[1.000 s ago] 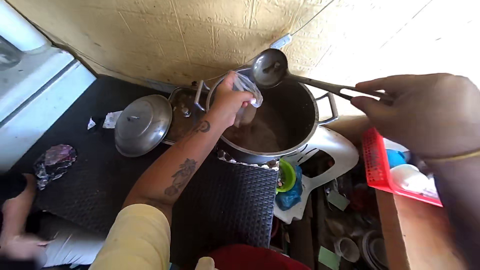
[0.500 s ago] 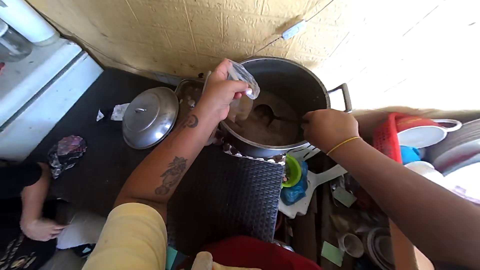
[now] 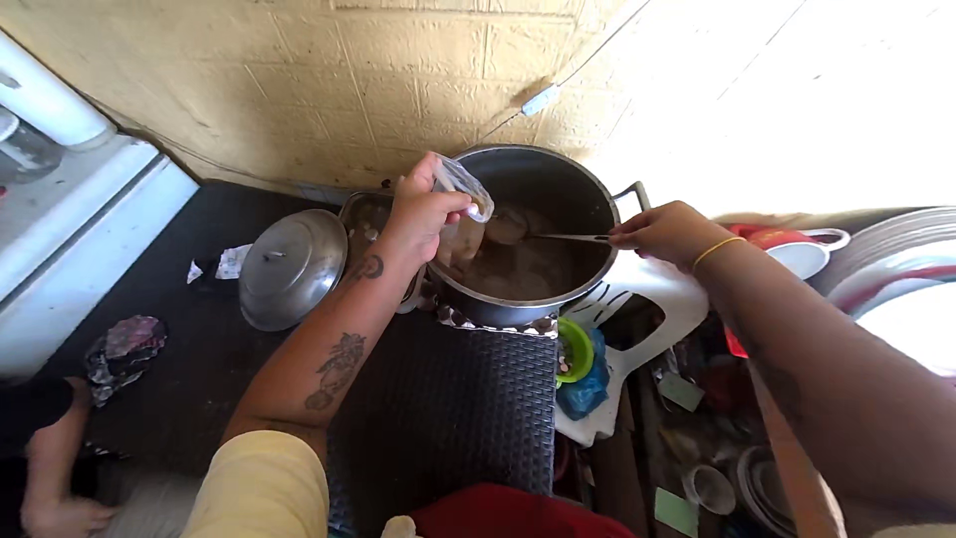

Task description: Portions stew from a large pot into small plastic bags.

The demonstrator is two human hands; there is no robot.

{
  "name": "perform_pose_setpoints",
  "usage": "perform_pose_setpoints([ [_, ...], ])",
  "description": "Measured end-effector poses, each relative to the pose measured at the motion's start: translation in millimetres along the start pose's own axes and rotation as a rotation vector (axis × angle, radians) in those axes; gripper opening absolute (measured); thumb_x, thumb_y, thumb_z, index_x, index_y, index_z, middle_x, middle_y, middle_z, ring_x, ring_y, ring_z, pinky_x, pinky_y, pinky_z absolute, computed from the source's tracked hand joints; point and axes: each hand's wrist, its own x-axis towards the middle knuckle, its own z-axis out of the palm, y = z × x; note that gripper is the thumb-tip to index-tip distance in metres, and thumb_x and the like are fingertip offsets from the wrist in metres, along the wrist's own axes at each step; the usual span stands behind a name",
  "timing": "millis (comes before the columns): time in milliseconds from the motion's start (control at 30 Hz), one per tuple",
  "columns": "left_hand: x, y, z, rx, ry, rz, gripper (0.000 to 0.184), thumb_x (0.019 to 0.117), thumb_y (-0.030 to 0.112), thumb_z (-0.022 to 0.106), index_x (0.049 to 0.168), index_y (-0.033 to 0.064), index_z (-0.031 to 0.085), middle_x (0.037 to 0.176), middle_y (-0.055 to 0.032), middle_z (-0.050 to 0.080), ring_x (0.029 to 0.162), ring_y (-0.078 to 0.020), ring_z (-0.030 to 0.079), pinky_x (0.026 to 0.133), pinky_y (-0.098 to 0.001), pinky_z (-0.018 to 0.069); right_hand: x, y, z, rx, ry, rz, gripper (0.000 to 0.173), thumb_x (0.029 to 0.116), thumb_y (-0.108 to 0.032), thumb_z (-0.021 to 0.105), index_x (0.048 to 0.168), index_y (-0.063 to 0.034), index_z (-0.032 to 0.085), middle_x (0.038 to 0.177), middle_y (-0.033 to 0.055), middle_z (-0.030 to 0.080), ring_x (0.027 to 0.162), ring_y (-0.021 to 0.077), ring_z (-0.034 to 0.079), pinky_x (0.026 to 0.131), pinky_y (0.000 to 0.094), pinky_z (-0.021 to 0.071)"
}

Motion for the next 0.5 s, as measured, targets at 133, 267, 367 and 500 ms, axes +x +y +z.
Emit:
perform_pose_setpoints([
  [133,6.3,-11.3,5.4,0.016,0.014,-0.013,0.088,0.0827,-0.016,0.068,0.158,0.0078,0.031,0.147,-0.0162,0.045,0.083,-0.0127,0.060,0.063,-0.0226,0.0503,-8.8,-4.4,-35.0,-0.039,0.058,-0.080,0.015,0.0982,-0.016,0.072,0.104,-0.0037,0.076,0.090,0.0161,0.070,0.076,0.0258,0.059,0.075,0.0517,0.0489],
  [267,16.1,-24.9,12.9,0.037,0.026,-0.017,0.093,0.0818,-0.016,0.069,0.160,0.0087,0.026,0.145,-0.0179,0.048,0.083,-0.0148,0.060,0.064,-0.0259,0.0513,-29.9,-25.9,-70.7,-0.060,0.118,-0.105,0.017,0.0981,-0.017,0.072,0.107,-0.0028,0.075,0.088,0.0163,0.067,0.072,0.0236,0.054,0.071,0.0499,0.0459],
  [367,24.5,-39.4,19.8,0.049,0.017,-0.015,0.099,0.0818,-0.015,0.070,0.163,0.0095,0.019,0.150,-0.0189,0.043,0.081,-0.0145,0.059,0.064,-0.0268,0.0515,-50.0,-48.1,-89.0,-0.092,0.146,-0.102,0.015,0.0985,-0.016,0.071,0.107,-0.0041,0.075,0.086,0.0132,0.065,0.070,0.0192,0.049,0.068,0.0455,0.0433],
  [500,33.6,-52.4,32.8,0.055,0.033,-0.034,0.106,0.0788,-0.016,0.071,0.165,0.0097,0.014,0.157,-0.0205,0.036,0.086,-0.0165,0.060,0.068,-0.0279,0.0529,-67.1,-72.8,-96.1,-0.140,0.162,-0.148,0.012,0.0969,-0.015,0.073,0.104,-0.0060,0.076,0.084,0.0107,0.066,0.066,0.0171,0.050,0.067,0.0442,0.0437],
])
